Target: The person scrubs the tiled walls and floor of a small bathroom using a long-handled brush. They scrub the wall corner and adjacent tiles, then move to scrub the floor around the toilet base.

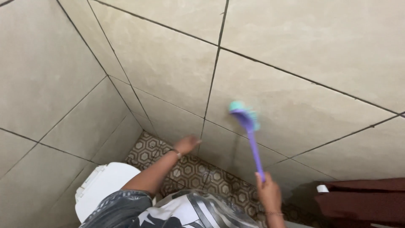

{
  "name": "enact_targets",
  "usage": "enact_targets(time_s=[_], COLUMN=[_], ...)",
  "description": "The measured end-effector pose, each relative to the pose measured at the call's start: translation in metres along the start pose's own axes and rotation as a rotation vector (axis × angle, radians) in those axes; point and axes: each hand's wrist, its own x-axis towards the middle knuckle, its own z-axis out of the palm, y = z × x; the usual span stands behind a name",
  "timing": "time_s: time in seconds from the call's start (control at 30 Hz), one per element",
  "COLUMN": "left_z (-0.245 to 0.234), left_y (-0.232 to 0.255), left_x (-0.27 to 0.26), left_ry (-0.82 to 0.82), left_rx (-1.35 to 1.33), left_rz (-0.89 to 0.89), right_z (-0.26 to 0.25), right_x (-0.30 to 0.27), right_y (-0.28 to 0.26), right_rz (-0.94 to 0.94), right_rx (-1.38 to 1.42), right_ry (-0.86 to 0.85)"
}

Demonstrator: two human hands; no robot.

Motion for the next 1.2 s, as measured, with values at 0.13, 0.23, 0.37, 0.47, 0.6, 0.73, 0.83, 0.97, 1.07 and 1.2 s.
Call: enact_targets(time_s=[0.13,0.23,0.37,0.47,0.6,0.73,0.83,0.97,1.07,1.2], left_z=[0.044,0.075,0.075,0.052,0.054,0.077,0.112,0.127,0.118,0.098], left_y=[-0.154,-0.21,-0.248,-0.255,-0.262,-0.264,-0.277,-0.283,-0.279,-0.271], left_x=[0.008,0.001,-0.056,-0.092,-0.102,-0.104,-0.099,-0.093,-0.092,-0.074], left_ry=[-0.213,-0.635,-0.695,-0.158,-0.118,-0.065,-0.075,-0.496,-0.424,-0.259], left_rx=[0.322,0.714,1.279,0.169,0.144,0.117,0.245,0.635,0.49,0.294], left_rz=[-0.317,-0.304,0.122,-0.595,-0.616,-0.599,-0.409,-0.184,-0.328,-0.422], right_z=[0.008,-0.018,-0.048,-0.102,-0.024,0.034,0.022,-0.057,-0.097,-0.13], right_x=[-0.003,0.003,0.048,0.05,0.07,0.044,0.035,0.037,0.059,0.044], right_y=[-0.008,-0.028,-0.014,-0.075,-0.067,-0.047,-0.027,-0.02,0.027,0.025], right_rz=[-0.085,-0.059,-0.272,-0.41,-0.235,-0.296,-0.214,-0.185,-0.264,-0.284], right_rx=[-0.206,-0.177,0.204,0.38,0.157,-0.236,-0.278,-0.182,0.185,0.33], right_ry=[-0.213,-0.163,0.331,0.474,0.269,-0.247,-0.3,0.049,0.492,0.747])
